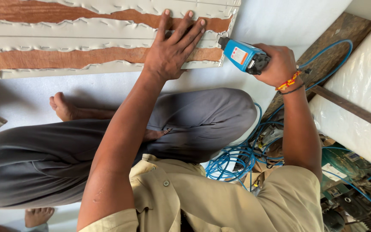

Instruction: The person sits on the workshop floor and assembles a slatted panel, using a pneumatic nail gun to fasten wooden slats onto a frame. They align each slat by hand, drive nails along it, reposition the panel, and place finished panels with a stack of completed ones.

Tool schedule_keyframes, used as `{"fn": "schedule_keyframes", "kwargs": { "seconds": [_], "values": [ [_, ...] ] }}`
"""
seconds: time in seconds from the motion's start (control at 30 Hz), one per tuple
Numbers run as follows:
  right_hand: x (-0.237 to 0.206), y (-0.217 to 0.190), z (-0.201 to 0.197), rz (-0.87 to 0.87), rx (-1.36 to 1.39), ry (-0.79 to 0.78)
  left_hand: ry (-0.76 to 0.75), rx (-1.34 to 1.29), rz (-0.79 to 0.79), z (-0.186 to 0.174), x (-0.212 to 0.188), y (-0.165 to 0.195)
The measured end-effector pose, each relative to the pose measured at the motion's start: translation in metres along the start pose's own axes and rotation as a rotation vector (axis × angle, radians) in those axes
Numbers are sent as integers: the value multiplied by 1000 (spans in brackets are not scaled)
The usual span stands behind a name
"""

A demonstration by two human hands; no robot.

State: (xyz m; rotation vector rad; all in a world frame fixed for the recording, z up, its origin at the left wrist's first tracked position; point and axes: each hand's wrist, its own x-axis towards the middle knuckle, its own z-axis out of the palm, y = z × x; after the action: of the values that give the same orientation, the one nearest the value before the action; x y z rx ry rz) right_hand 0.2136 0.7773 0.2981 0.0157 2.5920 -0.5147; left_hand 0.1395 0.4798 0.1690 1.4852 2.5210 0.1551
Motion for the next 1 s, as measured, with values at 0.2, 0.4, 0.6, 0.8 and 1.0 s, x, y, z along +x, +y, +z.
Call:
{"fn": "schedule_keyframes", "kwargs": {
  "seconds": [0.2, 0.4, 0.6, 0.8, 1.0],
  "values": [
    [4, -17, 10, -99, 70, 17, 90, 10, -14, 10, -1, 0],
    [17, -27, 17, -103, 29, 1, 111, -1, -22, 14, -3, 1],
    [23, -34, 14, -89, 31, 1, 100, -16, -25, 14, -2, 1],
    [21, -31, 13, -109, -55, 2, 128, -33, -26, 9, -6, 1],
    [-31, 23, 24, 123, 241, 247, 139, -62, -13, 13, -11, 1]
  ]
}}
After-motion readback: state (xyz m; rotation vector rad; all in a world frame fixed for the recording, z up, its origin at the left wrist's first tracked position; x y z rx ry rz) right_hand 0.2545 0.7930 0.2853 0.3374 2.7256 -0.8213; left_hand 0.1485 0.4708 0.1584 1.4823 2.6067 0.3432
